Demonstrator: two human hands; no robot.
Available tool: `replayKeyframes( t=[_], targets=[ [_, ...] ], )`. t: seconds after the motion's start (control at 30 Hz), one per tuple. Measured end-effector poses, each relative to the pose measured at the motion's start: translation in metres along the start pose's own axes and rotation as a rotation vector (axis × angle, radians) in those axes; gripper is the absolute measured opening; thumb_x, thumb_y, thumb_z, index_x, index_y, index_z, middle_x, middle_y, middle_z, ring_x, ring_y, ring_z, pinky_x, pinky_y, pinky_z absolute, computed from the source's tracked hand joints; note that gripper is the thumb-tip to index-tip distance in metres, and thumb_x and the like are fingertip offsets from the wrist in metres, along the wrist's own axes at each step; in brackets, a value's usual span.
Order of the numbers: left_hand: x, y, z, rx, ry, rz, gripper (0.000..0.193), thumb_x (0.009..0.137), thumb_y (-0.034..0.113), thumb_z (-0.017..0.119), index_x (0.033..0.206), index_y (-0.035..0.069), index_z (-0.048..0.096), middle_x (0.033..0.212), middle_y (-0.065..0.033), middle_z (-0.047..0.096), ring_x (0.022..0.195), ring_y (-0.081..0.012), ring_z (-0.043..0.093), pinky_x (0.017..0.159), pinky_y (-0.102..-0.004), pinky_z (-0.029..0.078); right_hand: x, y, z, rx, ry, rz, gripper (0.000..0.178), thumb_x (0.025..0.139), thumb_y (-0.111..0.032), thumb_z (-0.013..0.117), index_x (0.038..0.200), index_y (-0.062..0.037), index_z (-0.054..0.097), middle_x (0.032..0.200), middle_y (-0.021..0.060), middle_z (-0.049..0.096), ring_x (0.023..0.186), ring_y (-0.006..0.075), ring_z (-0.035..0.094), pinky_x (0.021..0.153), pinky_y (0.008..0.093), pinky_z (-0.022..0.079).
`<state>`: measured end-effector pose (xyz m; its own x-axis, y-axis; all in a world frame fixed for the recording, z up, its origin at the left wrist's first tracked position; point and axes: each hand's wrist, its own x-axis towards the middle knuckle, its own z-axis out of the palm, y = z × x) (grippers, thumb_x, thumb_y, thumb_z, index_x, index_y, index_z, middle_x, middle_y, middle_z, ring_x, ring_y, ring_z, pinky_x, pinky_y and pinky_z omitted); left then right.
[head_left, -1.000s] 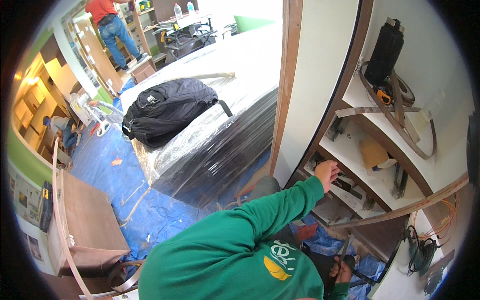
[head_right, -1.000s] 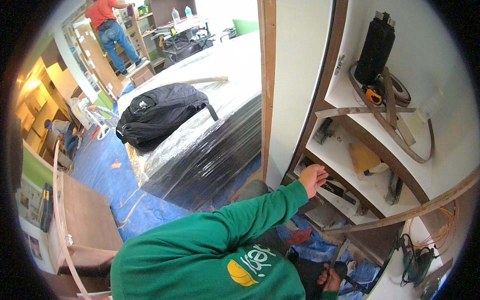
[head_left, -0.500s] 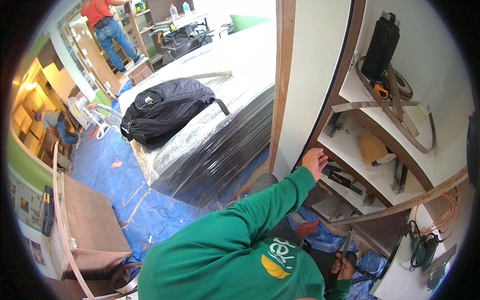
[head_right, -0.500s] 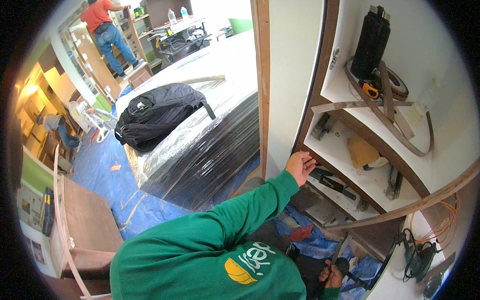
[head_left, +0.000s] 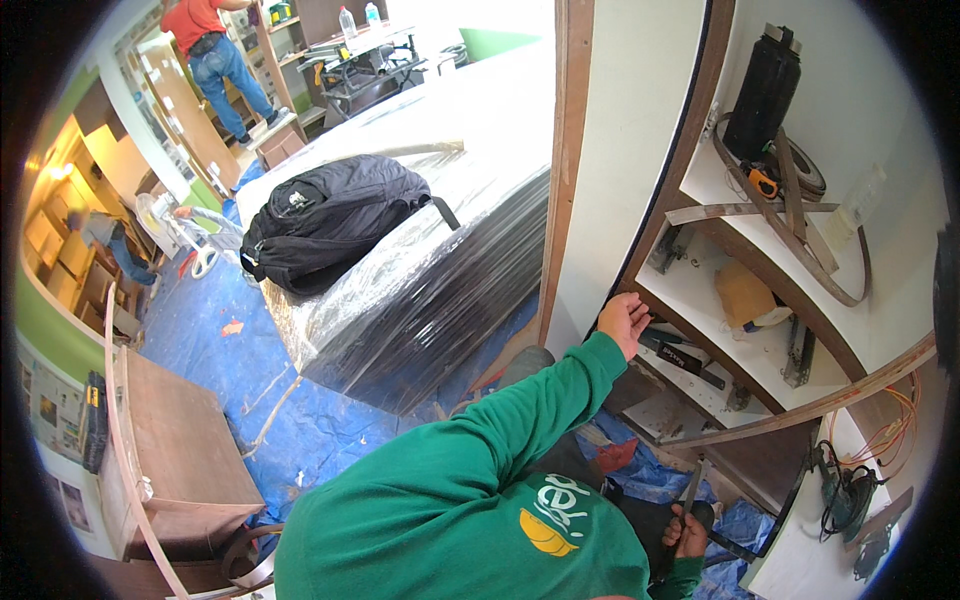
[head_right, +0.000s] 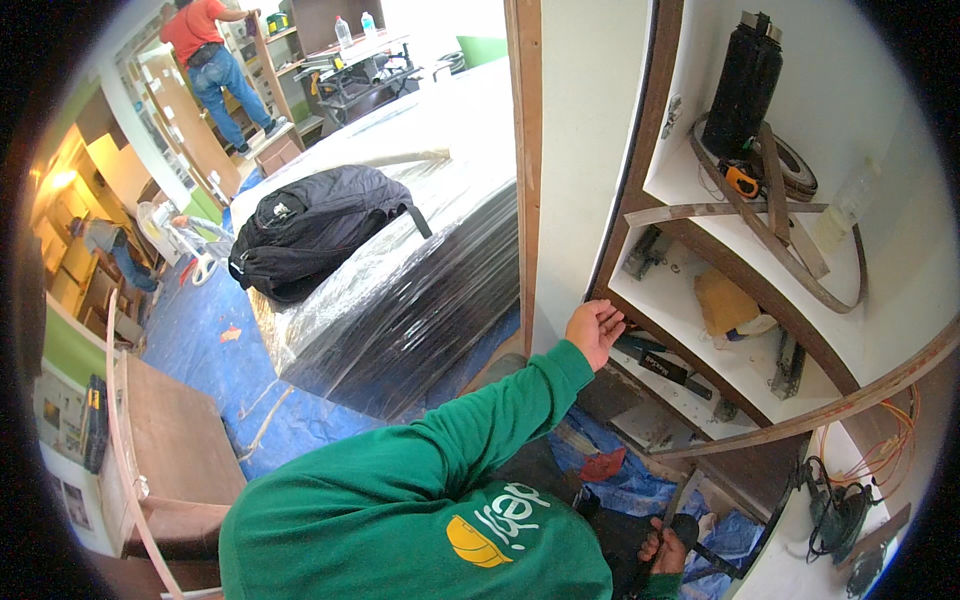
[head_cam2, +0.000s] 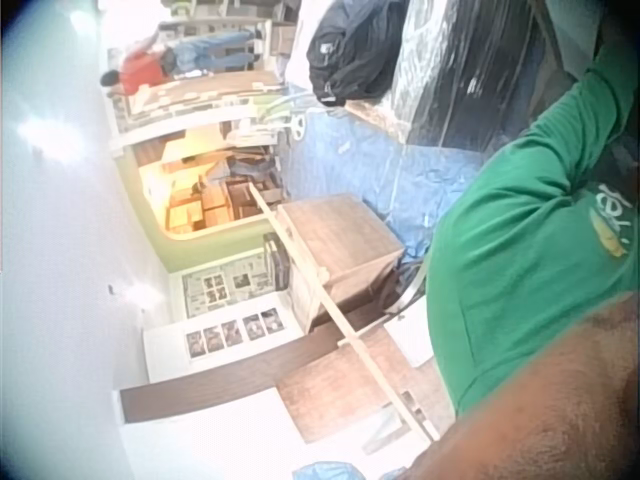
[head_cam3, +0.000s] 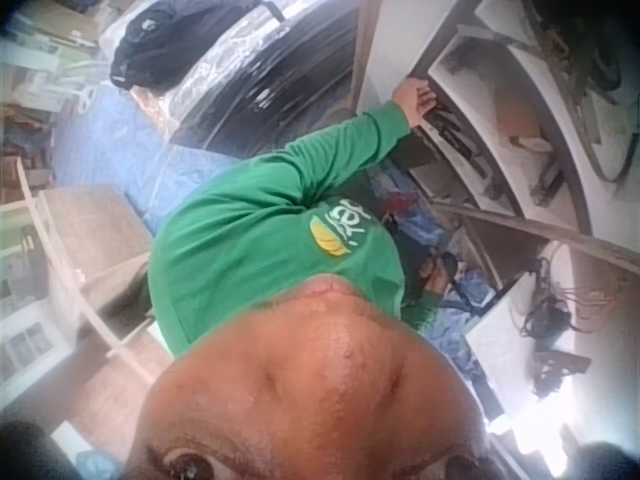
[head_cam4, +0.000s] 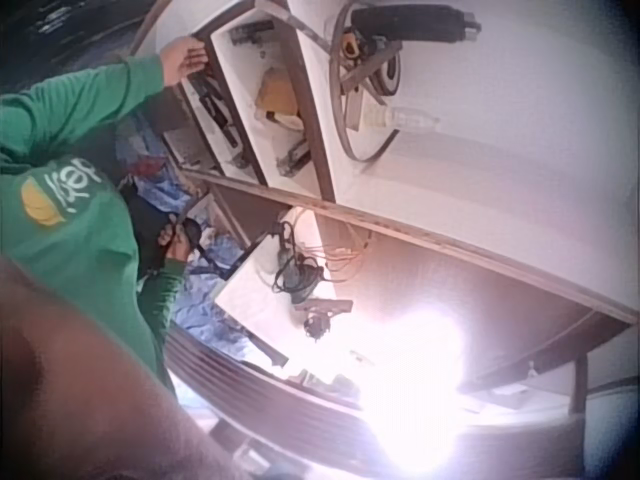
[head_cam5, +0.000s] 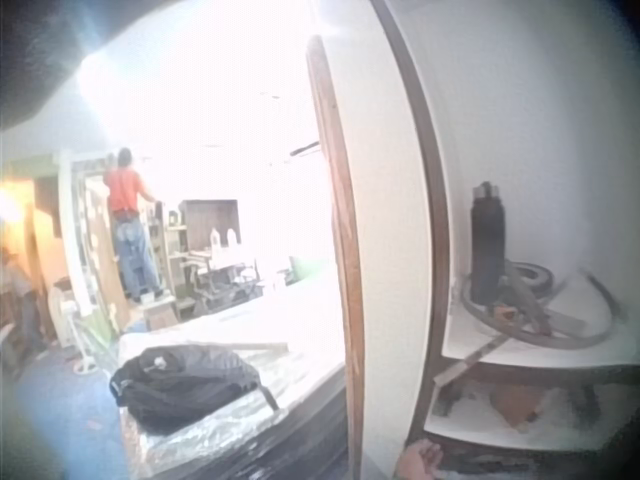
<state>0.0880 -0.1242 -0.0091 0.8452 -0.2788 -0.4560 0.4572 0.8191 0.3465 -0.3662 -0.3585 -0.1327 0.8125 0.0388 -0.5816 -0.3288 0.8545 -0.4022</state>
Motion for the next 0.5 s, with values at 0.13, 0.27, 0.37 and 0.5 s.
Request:
replayKeyframes(
  t=[0.13, 0.27, 0.37, 0.5],
  targets=[
    [0.003, -0.001, -0.003, 0.005, -0.013, -0.003, 0.017, 0.09, 0.016, 0.062, 0.101, 0.006, 0.055, 0.097, -0.0077, 0.057, 0.095, -0.0241, 0.06, 0.091, -0.0408, 0.052, 0.001, -0.001, 0.003, -0.019, 0.036, 0.009, 0.045, 0.099, -0.034, 0.054, 0.131, -0.0029, 0.054, 0.077, 0.0065, 0.057, 0.063, 0.0198, 0.054, 0.054, 0.0384, 0.042],
    [0.006, -0.003, -0.006, 0.01, -0.009, -0.02, 0.016, 0.09, 0.015, 0.061, 0.101, 0.005, 0.056, 0.097, -0.0077, 0.058, 0.096, -0.024, 0.061, 0.091, -0.0402, 0.052, 0.001, -0.001, 0.01, -0.08, 0.11, -0.026, 0.044, 0.098, -0.033, 0.055, 0.129, -0.0022, 0.055, 0.073, 0.0059, 0.056, 0.061, 0.0193, 0.053, 0.053, 0.0374, 0.042],
    [0.008, -0.004, -0.007, 0.01, -0.015, -0.021, 0.015, 0.09, 0.015, 0.061, 0.1, 0.005, 0.056, 0.095, -0.0075, 0.059, 0.095, -0.024, 0.062, 0.09, -0.0396, 0.053, 0.0, 0.0, 0.015, -0.076, 0.127, -0.022, 0.044, 0.098, -0.033, 0.056, 0.128, -0.0016, 0.055, 0.073, 0.0055, 0.056, 0.06, 0.019, 0.052, 0.052, 0.0371, 0.042],
    [0.009, -0.005, -0.007, 0.02, -0.013, -0.019, 0.013, 0.09, 0.015, 0.061, 0.099, 0.006, 0.056, 0.094, -0.0075, 0.06, 0.094, -0.0238, 0.062, 0.087, -0.0391, 0.054, 0.0, 0.0, 0.025, -0.077, 0.208, -0.027, 0.044, 0.098, -0.033, 0.054, 0.127, -0.0008, 0.055, 0.07, 0.0044, 0.054, 0.057, 0.0188, 0.05, 0.051, 0.0366, 0.041]
  ],
)
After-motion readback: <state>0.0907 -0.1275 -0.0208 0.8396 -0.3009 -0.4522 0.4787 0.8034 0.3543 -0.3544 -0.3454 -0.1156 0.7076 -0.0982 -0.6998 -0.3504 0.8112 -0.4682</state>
